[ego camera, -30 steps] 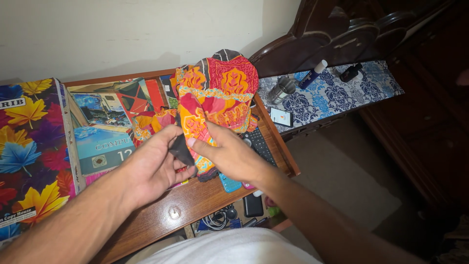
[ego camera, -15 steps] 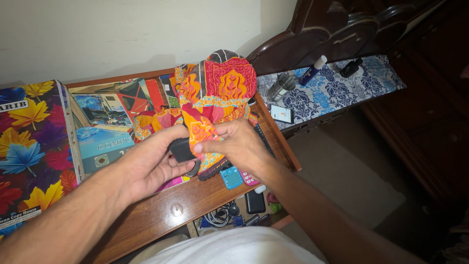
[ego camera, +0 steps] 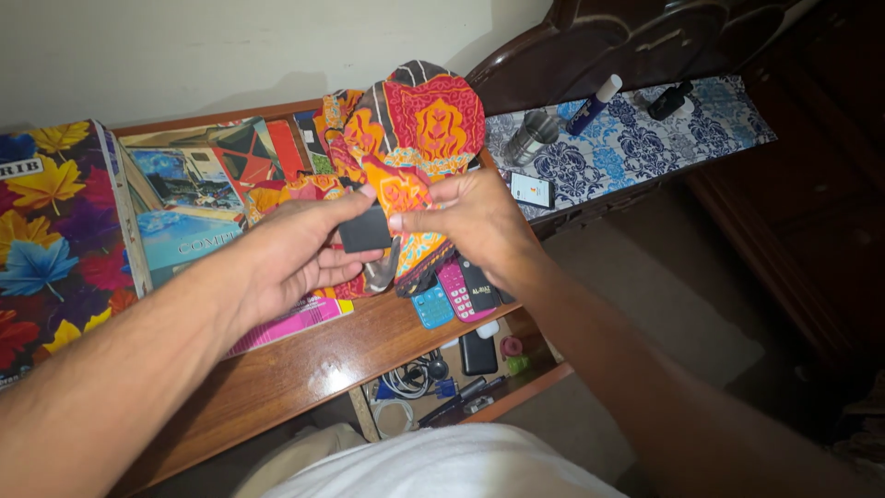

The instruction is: Organizing and cleaning electronic devices and accessories on a desk.

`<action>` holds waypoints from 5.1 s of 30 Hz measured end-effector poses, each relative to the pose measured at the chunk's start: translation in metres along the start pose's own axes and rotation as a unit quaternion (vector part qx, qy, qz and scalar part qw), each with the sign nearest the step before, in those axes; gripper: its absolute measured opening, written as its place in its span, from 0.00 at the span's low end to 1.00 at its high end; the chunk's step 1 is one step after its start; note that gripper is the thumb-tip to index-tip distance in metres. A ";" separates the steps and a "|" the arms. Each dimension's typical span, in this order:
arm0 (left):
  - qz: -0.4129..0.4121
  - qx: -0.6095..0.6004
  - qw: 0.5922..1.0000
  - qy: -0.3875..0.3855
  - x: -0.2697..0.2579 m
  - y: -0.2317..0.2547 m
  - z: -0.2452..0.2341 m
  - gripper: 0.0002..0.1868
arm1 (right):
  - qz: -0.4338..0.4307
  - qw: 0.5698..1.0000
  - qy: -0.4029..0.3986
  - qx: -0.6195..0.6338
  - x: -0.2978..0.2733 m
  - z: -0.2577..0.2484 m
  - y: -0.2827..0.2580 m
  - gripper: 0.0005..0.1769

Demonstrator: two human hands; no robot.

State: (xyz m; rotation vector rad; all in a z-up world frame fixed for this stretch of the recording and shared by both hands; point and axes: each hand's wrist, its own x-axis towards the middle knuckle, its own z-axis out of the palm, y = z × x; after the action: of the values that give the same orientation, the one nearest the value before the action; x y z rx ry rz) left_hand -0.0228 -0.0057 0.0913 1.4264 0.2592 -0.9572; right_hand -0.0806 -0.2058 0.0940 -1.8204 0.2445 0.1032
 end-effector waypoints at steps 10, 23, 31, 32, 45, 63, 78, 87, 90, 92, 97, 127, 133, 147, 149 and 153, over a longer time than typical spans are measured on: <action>0.013 -0.017 0.996 0.088 -0.004 0.004 0.002 0.20 | -0.075 0.987 -0.046 0.135 0.029 -0.061 0.034 0.15; 0.025 -0.179 0.979 0.098 -0.025 -0.061 0.023 0.19 | -0.028 0.931 -0.098 0.351 0.007 -0.017 0.045 0.19; 0.054 -0.296 0.954 0.021 -0.013 -0.060 0.022 0.20 | -0.232 0.956 -0.097 -0.153 -0.053 0.035 0.009 0.33; 0.046 -0.283 0.958 0.005 -0.012 -0.060 0.020 0.20 | -0.266 0.942 -0.081 -0.186 -0.057 0.036 0.007 0.34; -0.027 -0.234 0.972 -0.020 -0.027 -0.065 0.021 0.20 | -0.230 0.931 -0.011 -0.284 -0.087 0.046 -0.006 0.16; 0.000 -0.269 0.962 -0.037 -0.040 -0.066 0.015 0.20 | -0.280 0.923 -0.110 -0.239 -0.064 0.034 0.029 0.26; 0.078 -0.316 0.932 0.159 -0.025 -0.040 0.047 0.21 | 0.089 0.951 -0.164 0.245 0.012 -0.042 0.042 0.12; 0.189 -0.327 0.909 0.174 -0.040 -0.049 0.105 0.22 | -0.022 0.886 -0.317 0.338 0.084 -0.001 -0.013 0.11; 0.147 -0.355 0.894 0.231 -0.046 -0.060 0.123 0.21 | -0.019 0.900 -0.366 0.236 0.075 -0.010 -0.037 0.13; 0.141 -0.364 0.890 0.236 -0.044 -0.071 0.126 0.20 | -0.075 0.938 -0.307 0.142 0.093 -0.018 -0.006 0.13; 0.124 -0.386 0.877 0.256 -0.045 -0.085 0.132 0.14 | -0.077 0.996 -0.049 -0.010 0.130 -0.048 0.076 0.17; 0.113 -0.264 0.942 0.172 0.035 0.011 0.079 0.17 | -0.385 0.891 -0.231 -0.060 0.075 -0.030 0.017 0.24; 0.135 -0.296 0.927 0.189 0.048 0.024 0.074 0.15 | -0.243 0.940 -0.144 -0.190 0.081 -0.030 0.000 0.24; 0.070 -0.375 0.909 0.169 0.071 -0.022 0.051 0.15 | -0.360 0.874 -0.249 -0.210 0.075 -0.041 0.028 0.12; 0.081 -0.377 0.910 0.152 0.066 -0.025 0.053 0.13 | -0.332 0.883 -0.245 -0.223 0.079 -0.039 0.028 0.13; 0.102 -0.417 0.891 0.148 0.061 -0.018 0.054 0.14 | -0.308 0.887 -0.237 -0.248 0.076 -0.037 0.025 0.14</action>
State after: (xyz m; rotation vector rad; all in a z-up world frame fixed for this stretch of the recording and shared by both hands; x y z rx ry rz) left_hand -0.0183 -0.0765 0.0473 0.7614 0.6471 -0.3528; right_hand -0.0147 -0.2562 0.0649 -2.2227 -0.7747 0.1688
